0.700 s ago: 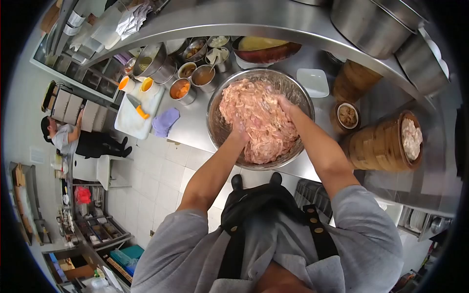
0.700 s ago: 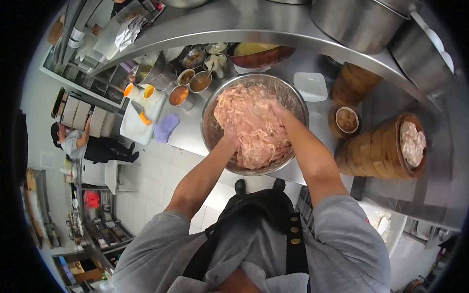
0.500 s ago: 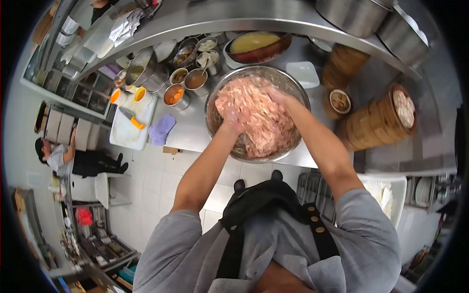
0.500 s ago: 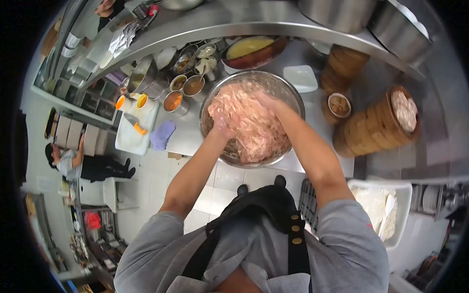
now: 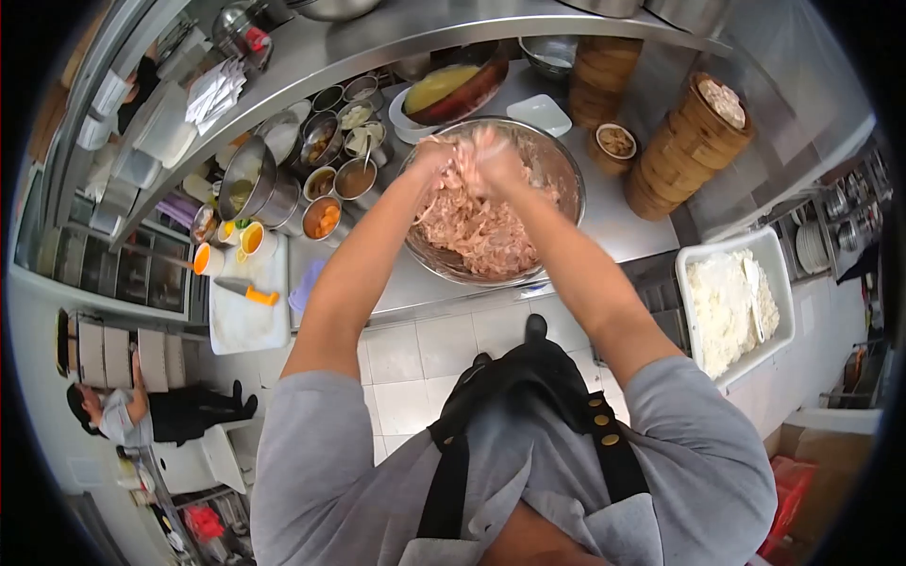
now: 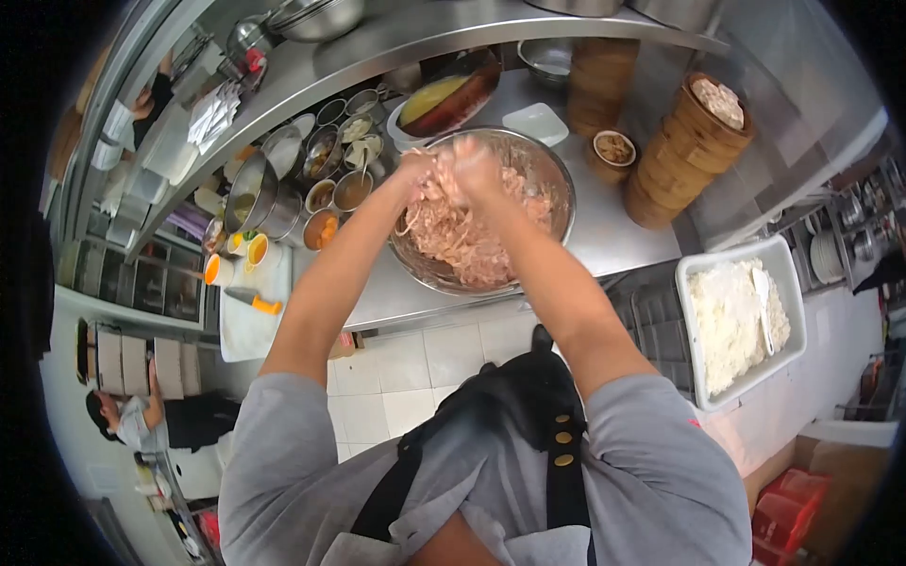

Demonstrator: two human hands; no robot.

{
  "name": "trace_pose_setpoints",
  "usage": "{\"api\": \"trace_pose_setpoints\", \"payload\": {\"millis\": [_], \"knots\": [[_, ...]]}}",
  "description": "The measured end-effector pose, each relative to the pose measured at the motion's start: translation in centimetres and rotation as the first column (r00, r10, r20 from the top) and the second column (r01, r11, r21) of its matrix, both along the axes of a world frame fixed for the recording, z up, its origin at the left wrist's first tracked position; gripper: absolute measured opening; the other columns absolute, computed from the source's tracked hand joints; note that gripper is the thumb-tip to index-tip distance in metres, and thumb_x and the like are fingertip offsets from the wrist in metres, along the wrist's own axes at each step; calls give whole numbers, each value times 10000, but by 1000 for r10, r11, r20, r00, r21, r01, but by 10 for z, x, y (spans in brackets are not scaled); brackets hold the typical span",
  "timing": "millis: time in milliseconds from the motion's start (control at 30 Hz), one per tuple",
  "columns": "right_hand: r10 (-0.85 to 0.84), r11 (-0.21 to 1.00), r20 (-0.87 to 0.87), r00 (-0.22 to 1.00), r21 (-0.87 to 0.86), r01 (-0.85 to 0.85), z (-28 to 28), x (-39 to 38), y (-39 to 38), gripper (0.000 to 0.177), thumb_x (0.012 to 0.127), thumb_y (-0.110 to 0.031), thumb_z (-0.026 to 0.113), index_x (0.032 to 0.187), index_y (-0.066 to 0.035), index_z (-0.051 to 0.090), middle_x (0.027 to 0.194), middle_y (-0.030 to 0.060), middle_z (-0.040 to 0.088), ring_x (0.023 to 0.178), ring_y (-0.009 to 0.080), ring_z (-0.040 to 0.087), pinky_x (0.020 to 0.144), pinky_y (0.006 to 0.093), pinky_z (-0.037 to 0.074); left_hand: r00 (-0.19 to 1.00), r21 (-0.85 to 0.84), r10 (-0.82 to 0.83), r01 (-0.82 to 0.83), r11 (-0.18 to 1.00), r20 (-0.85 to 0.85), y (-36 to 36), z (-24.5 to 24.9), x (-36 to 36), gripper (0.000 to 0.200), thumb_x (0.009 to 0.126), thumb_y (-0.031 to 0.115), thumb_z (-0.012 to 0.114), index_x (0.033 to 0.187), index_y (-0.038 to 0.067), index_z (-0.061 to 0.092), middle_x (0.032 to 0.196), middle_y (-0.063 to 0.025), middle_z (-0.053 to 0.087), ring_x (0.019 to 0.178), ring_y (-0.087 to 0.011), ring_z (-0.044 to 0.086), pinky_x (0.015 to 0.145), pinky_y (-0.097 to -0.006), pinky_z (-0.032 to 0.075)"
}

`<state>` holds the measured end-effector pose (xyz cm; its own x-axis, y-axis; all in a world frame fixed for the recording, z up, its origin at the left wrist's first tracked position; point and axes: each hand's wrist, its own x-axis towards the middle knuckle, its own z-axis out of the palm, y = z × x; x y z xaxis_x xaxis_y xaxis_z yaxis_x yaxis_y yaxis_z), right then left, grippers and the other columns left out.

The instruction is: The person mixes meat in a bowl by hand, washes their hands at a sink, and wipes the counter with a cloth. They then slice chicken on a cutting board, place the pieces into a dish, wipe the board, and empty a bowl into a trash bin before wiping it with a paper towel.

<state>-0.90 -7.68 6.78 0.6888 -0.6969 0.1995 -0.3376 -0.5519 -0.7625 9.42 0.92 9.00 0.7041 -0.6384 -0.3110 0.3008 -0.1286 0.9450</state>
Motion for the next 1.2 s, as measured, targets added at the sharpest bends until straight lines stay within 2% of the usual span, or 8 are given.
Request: {"api": "trace_pose_setpoints", "payload": {"millis": [100,200,300,400,467,533,733,1200], "knots": [[271,822,-663,698,-217,-526,-94,-43,11,711,807,-342,559,1385,-35,283,1421,245,265,1164,392,469,977,417,389,700,584,-497,141,800,513,-10,-14,8,367,706,209,626,960,-57,628,1008,-207,627,852,-303,640,695,-446,519],[321,905,-641,697,-8,-424,-10,-115,11,884,746,-395,623,1422,-28,185,1452,235,215,1216,398,420,1029,391,348,254,948,-918,16,319,304,-7,7,-2,424,671,302,652,937,-28,665,1085,-247,602,1047,-328,581,853,-385,479],[253,967,-666,702,176,-182,-47,-97,-43,940,695,-435,669,1413,-38,212,1411,247,294,1122,413,499,973,399,405,84,945,-943,43,325,321,0,-68,45,443,652,296,665,932,-47,658,1028,-279,607,987,-342,606,826,-379,492],[138,989,-404,904,98,-107,-129,-48,-95,877,686,-422,687,1358,-5,308,1275,257,469,998,415,572,862,416,475,107,814,-840,211,541,531,-1,-169,89,435,644,280,669,915,-59,654,949,-287,620,917,-356,626,800,-359,504],[170,862,-461,871,498,95,-135,-29,-102,505,711,-291,635,1128,-17,565,1009,230,627,917,346,618,795,398,485,532,766,-710,166,621,461,-3,-122,50,456,652,306,688,931,-52,647,832,-227,652,793,-322,648,733,-350,521],[195,715,-335,922,692,100,-137,-16,-100,486,716,-289,630,1108,-9,570,1004,231,626,910,343,619,783,395,490,570,767,-696,167,619,437,-15,-123,44,445,668,306,678,942,-43,642,835,-214,651,787,-307,646,723,-345,522],[224,359,-88,971,933,2,-107,-16,-89,436,730,-285,616,1047,13,584,989,233,622,892,332,621,746,385,504,931,390,-345,364,846,-120,-31,-97,47,384,761,306,617,1007,12,613,850,-135,648,754,-218,637,663,-318,529],[-99,995,-222,970,-1,102,22,-6,26,405,764,-299,581,1001,29,595,1056,251,594,1018,318,581,842,417,477,781,-76,-622,618,782,-48,-47,-1,36,167,828,217,579,949,103,590,832,-35,613,661,-102,570,508,-235,468]]}}
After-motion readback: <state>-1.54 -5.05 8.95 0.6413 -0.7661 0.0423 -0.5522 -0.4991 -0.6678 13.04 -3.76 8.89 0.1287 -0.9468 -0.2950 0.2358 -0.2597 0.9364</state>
